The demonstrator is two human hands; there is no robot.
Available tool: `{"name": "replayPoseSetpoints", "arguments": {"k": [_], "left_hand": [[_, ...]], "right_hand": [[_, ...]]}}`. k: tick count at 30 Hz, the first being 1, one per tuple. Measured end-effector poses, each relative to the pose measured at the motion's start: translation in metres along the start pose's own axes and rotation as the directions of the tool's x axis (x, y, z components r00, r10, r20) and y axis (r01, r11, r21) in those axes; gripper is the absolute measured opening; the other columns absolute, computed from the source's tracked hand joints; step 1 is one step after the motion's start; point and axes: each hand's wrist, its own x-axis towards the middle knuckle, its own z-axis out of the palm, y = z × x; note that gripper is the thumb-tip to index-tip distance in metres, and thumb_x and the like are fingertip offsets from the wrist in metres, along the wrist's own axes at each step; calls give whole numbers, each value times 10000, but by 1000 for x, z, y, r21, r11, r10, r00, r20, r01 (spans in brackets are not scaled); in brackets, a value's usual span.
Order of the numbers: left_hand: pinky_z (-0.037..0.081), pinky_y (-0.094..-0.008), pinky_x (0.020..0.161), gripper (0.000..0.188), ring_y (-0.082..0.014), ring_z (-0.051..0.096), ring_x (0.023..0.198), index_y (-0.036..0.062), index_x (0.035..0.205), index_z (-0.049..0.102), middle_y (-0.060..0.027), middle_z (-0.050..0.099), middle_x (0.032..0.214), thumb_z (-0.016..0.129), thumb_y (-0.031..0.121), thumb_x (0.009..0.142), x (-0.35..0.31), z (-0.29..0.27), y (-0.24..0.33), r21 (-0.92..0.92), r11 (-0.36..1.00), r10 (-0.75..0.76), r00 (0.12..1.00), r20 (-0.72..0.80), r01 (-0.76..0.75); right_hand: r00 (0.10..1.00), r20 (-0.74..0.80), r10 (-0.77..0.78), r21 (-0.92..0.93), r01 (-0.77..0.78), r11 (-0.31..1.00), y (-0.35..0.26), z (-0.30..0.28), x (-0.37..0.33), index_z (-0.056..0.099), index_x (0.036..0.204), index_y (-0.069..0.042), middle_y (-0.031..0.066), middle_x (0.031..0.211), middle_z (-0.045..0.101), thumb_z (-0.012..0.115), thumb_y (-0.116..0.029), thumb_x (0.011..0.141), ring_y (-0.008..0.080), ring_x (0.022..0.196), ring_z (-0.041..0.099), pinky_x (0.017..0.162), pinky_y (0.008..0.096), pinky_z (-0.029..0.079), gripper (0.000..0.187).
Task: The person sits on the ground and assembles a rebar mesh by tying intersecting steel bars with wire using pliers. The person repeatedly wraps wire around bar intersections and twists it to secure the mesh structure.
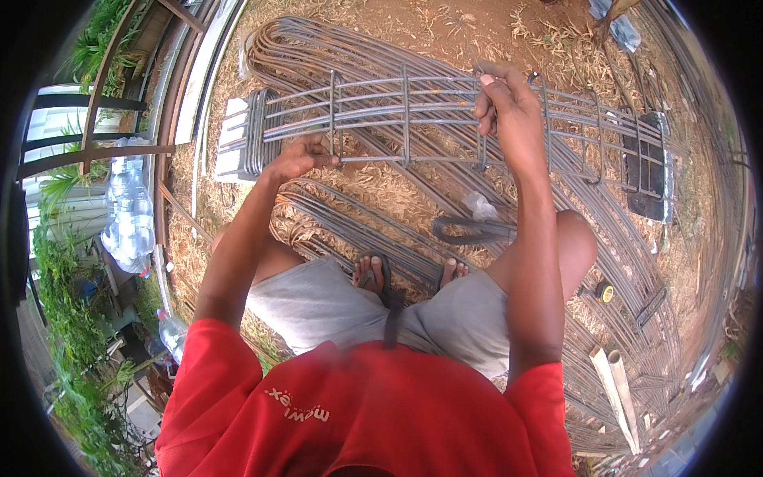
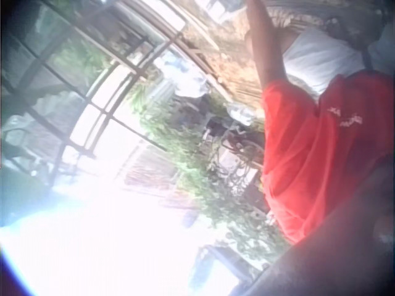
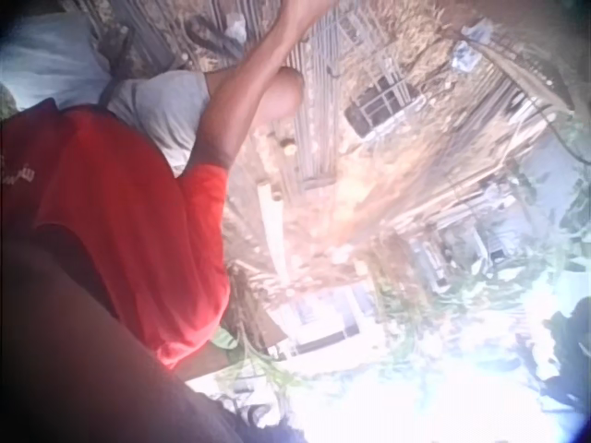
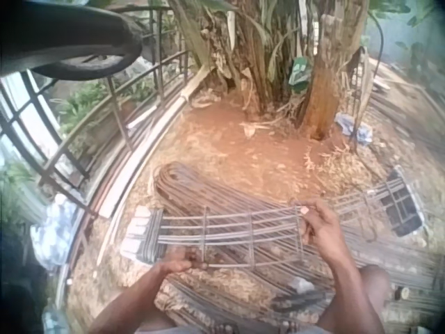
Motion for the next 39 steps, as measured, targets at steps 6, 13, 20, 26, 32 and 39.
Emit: {"name": "replayPoseSetpoints", "arguments": {"k": [6,13,20,26,32,39], "left_hand": [[538,-397,956,339,-206,682,1012,54,1136,664,-92,743,1002,897,201,939,-7,5,5,-16,1000,10,1000,16,-10],[528,-368,872,263,-167,672,883,36,1081,723,-46,747,914,894,167,932,-10,5,8,9,1000,21,999,-33,-21],[594,-369,802,226,-200,774,834,5,1057,758,-103,799,899,857,191,974,4,-5,-7,-121,989,89,995,54,-82],[607,-365,713,223,-194,772,767,2,1033,749,-111,791,878,848,195,983,5,-4,-12,-153,985,84,996,43,-76],[593,-366,748,341,-210,756,804,-4,1195,683,-118,784,914,871,146,953,1,0,-10,-196,978,72,997,-18,-74],[620,-364,685,625,-213,754,786,16,1444,591,-140,775,1006,897,76,903,-5,12,-14,-241,937,216,961,-175,-254]], "right_hand": [[996,85,11,389,-43,920,9,50,-23,647,1292,-7,28,828,612,516,-197,1104,62,610,477,564,234,377,298],[918,250,307,317,-378,870,89,135,-120,668,1387,-81,-22,835,577,563,-269,1151,41,630,449,561,210,341,320],[749,298,592,325,-663,674,212,182,-185,663,1370,-129,3,968,673,563,-218,1170,93,797,609,736,281,491,240],[679,212,703,353,-724,593,242,187,-183,662,1440,-123,8,987,695,605,-197,1148,100,822,610,749,288,485,306],[818,230,528,436,-572,695,230,218,-131,674,1453,-144,-13,1005,688,638,-199,1134,97,861,612,768,290,458,326],[876,177,449,387,-481,787,219,247,-91,747,1298,-112,-23,1006,678,703,-248,1104,98,861,619,789,308,463,242]]}}
